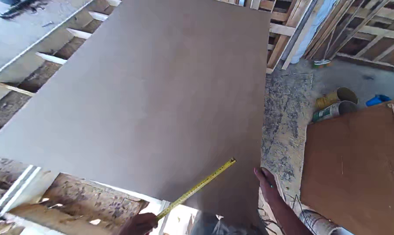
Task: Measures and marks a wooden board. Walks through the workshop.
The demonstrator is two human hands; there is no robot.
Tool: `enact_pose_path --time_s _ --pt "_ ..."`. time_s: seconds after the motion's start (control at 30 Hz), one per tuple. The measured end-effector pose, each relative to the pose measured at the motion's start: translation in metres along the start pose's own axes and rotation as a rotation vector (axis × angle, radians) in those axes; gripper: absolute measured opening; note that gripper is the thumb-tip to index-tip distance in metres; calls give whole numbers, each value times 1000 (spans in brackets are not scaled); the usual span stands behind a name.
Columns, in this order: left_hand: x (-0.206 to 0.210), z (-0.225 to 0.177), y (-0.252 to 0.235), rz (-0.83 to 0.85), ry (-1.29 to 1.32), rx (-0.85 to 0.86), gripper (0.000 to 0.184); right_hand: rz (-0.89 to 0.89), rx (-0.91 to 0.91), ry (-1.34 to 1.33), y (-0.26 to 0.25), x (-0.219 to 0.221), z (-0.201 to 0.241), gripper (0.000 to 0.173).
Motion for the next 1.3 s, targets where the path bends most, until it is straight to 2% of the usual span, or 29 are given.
enact_pose_path --time_s 0.07,0.1,0.2,0.3,0.43,0.53,0.67,0.83,0.9,1.07,1.23,1.3 --pt "-21 -9 -9 48 -181 -12 27 -229 -83 98 -24 -20 11 34" --pt "-24 -17 -12 75 -250 -25 28 -285 -93 165 -32 -29 13 35" --pt "-15 -36 -24 138 -446 -19 32 -227 18 277 -25 -39 16 43" --pt "6 -61 -40 150 -562 10 33 -263 -71 358 41 -36 18 49" --pt "42 -89 -54 215 -688 -2 31 -192 -164 6 132 -27 -26 38" --pt "56 -108 -62 271 -769 -1 29 -249 -37 -262 160 -28 -45 27" --pt "66 -134 -76 258 -821 -8 30 -345 65 -195 141 -50 -62 23" --pt "59 -159 -98 220 -896 -44 29 -434 -4 168 100 -49 -79 23" --pt "51 -163 -106 232 -896 -65 29 -443 -1 199 92 -43 -78 22" --pt "43 -155 -120 250 -848 -63 32 -480 13 240 93 -36 -74 21" --pt "37 -144 -122 236 -872 -62 40 -514 2 386 92 -29 -73 25" --pt "22 -137 -115 218 -888 -82 40 -512 9 492 92 -25 -66 30"
Point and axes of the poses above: each hand's wrist, its own y-axis away from the middle knuckle, its own x-axis out of the palm, z = x × y, the point moved 2 cm from there along -y, towards the middle knuckle, and after that the axes turned 3 degrees about y, right-handed, at the moved point
